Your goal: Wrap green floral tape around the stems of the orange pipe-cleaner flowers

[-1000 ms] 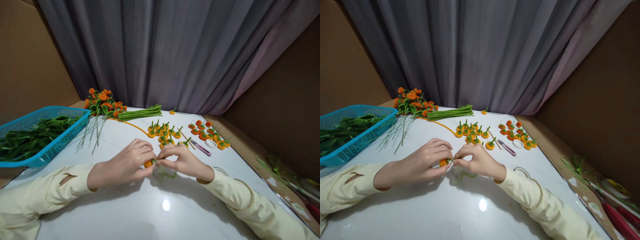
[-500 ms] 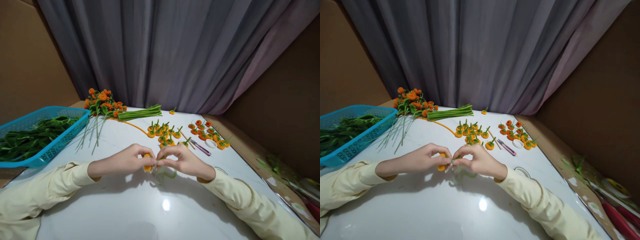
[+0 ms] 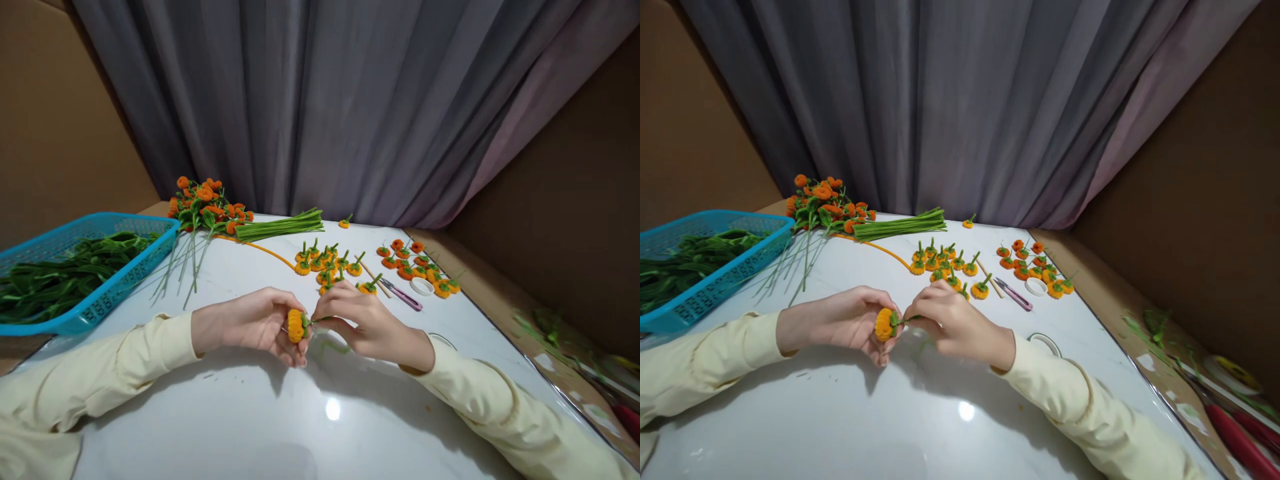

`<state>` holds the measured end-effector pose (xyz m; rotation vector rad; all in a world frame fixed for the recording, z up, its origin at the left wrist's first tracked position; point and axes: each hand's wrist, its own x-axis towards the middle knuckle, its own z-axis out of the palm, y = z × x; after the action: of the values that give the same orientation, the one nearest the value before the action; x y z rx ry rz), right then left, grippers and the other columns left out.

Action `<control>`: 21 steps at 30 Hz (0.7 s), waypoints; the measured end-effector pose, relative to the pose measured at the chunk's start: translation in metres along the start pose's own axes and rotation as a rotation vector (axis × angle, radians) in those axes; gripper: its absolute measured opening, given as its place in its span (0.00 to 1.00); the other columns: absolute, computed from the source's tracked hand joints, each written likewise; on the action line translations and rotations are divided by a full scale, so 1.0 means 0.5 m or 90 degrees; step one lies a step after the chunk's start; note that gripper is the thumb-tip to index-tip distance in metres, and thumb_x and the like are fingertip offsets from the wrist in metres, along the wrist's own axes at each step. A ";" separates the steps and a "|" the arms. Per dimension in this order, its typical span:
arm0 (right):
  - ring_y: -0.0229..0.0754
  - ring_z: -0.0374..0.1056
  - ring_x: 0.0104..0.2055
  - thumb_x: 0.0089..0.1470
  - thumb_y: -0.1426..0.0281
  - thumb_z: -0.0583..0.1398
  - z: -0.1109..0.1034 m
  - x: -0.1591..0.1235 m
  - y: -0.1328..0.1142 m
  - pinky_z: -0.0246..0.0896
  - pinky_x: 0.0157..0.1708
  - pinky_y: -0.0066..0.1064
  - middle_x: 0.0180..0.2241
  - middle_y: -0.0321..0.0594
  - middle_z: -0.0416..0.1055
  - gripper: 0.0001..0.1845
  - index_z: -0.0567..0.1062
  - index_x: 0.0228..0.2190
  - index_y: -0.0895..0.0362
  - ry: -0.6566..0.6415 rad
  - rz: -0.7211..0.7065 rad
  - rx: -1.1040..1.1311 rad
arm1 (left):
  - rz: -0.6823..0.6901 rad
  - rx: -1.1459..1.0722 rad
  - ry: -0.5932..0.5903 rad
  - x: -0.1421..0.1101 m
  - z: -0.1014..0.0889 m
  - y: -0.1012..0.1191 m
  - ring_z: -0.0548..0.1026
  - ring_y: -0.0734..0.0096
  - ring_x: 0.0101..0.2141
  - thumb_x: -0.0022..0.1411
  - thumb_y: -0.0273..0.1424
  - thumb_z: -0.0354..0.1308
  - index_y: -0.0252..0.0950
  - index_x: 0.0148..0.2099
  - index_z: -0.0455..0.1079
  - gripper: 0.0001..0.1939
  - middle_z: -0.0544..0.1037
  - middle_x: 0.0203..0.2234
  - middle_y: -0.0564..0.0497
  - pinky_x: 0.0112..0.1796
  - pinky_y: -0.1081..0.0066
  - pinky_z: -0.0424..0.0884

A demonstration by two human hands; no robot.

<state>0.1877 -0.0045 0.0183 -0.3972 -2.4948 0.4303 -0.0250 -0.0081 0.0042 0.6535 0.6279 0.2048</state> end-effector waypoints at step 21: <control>0.36 0.71 0.30 0.46 0.70 0.67 0.003 0.011 0.018 0.60 0.37 0.30 0.24 0.38 0.77 0.09 0.75 0.30 0.61 -0.077 0.494 0.773 | 0.588 1.095 0.319 -0.038 0.038 -0.027 0.68 0.70 0.31 0.66 0.30 0.47 0.32 0.43 0.69 0.11 0.70 0.36 0.43 0.34 0.71 0.67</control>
<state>0.1842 0.0054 0.0161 -0.7742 -1.6130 2.1061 -0.0289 -0.0351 0.0166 2.6176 0.8596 0.7109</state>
